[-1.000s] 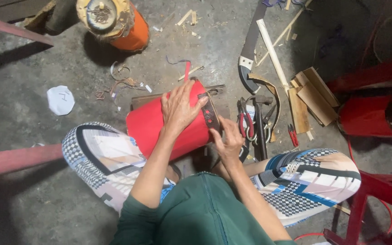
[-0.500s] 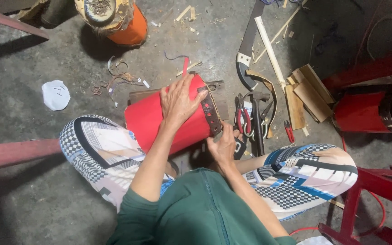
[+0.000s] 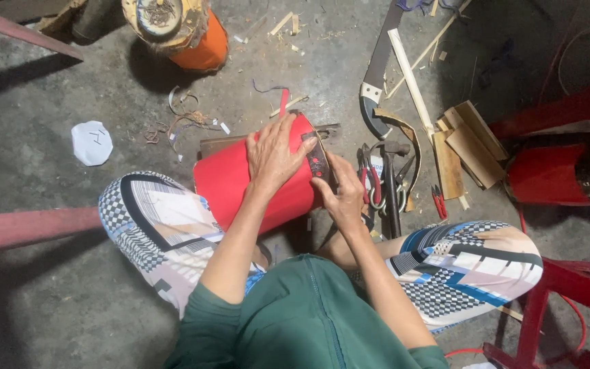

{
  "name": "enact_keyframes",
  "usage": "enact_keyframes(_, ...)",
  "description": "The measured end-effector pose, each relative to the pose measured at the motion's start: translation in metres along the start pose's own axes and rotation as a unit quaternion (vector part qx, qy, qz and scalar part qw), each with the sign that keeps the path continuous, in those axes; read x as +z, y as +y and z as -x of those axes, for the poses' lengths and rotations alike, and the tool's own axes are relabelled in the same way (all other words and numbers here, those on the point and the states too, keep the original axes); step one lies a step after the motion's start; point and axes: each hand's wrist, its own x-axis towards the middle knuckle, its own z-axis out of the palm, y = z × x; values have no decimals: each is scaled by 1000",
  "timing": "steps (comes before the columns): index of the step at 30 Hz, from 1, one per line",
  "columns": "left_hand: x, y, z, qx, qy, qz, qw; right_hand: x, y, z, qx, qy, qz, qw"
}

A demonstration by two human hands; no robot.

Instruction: The person secures a dark band around the rim of a red cylindrical drum using a hammer and nails. They repeatedly hammer nails into the band, adjust the band's position, and use pliers to trim excess material. The person also applies white tape to the band's edge.

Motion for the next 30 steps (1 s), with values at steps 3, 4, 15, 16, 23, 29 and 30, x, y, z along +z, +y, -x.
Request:
enact_keyframes(3, -1, 0, -1, 6, 0, 6, 1000, 12, 20, 10, -17, -3, 37, 999)
enact_keyframes(4, -1, -1, -2, 6, -1, 6, 1000, 12, 16, 9, -15, -3, 37, 999)
enact_keyframes(15, 16, -14, -9, 9, 27, 40, 999, 9, -9, -3, -4, -3, 48, 999)
enact_keyframes(16, 16, -14, -9, 8, 27, 40, 999, 9, -8, -2, -5, -3, 48, 999)
enact_keyframes(23, -6, 11, 2, 7, 11, 51, 999, 2, 32, -7, 229, 32, -210, 950)
enact_keyframes(29, -4, 12, 1, 2, 3, 39, 999, 1, 78, -54, 435, 216, -353, 800)
enact_keyframes(30, -4, 13, -1, 1, 0, 41, 999, 2, 91, -65, 442, 253, -380, 772)
